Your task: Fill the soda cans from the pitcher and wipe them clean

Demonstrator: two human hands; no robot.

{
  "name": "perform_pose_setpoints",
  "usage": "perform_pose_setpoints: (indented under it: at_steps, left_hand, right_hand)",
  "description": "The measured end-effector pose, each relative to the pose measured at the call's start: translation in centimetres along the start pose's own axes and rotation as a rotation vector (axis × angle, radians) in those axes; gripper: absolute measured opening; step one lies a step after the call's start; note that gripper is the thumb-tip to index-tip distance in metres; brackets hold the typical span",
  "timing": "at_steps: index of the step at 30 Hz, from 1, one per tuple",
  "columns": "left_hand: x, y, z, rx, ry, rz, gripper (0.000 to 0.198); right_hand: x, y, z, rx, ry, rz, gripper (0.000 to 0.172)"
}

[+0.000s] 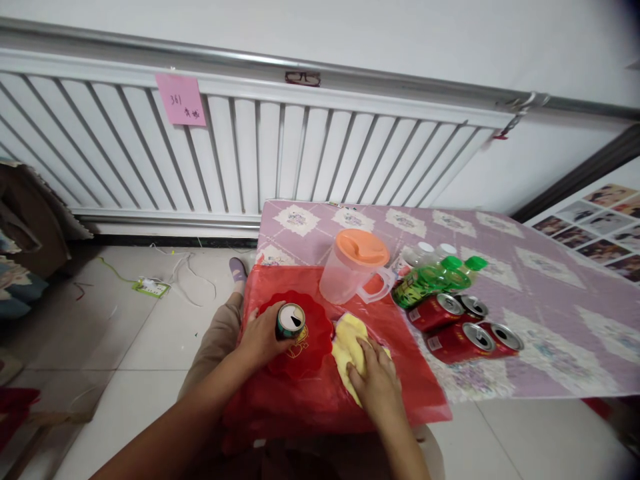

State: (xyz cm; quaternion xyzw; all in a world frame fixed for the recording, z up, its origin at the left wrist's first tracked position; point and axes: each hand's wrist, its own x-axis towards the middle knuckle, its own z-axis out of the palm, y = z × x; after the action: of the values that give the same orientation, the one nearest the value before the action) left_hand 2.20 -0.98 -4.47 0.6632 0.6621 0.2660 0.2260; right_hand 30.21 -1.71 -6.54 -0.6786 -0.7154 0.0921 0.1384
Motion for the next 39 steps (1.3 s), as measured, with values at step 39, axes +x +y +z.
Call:
perform_pose_setpoints:
  at_steps: [39]
  left_hand:
    - [0.2, 1.0, -0.4, 0.022, -0.025, -0.018, 0.062]
  right_hand:
    - [0.4, -8.9, -4.5, -0.049, 0.042, -0.115, 0.052]
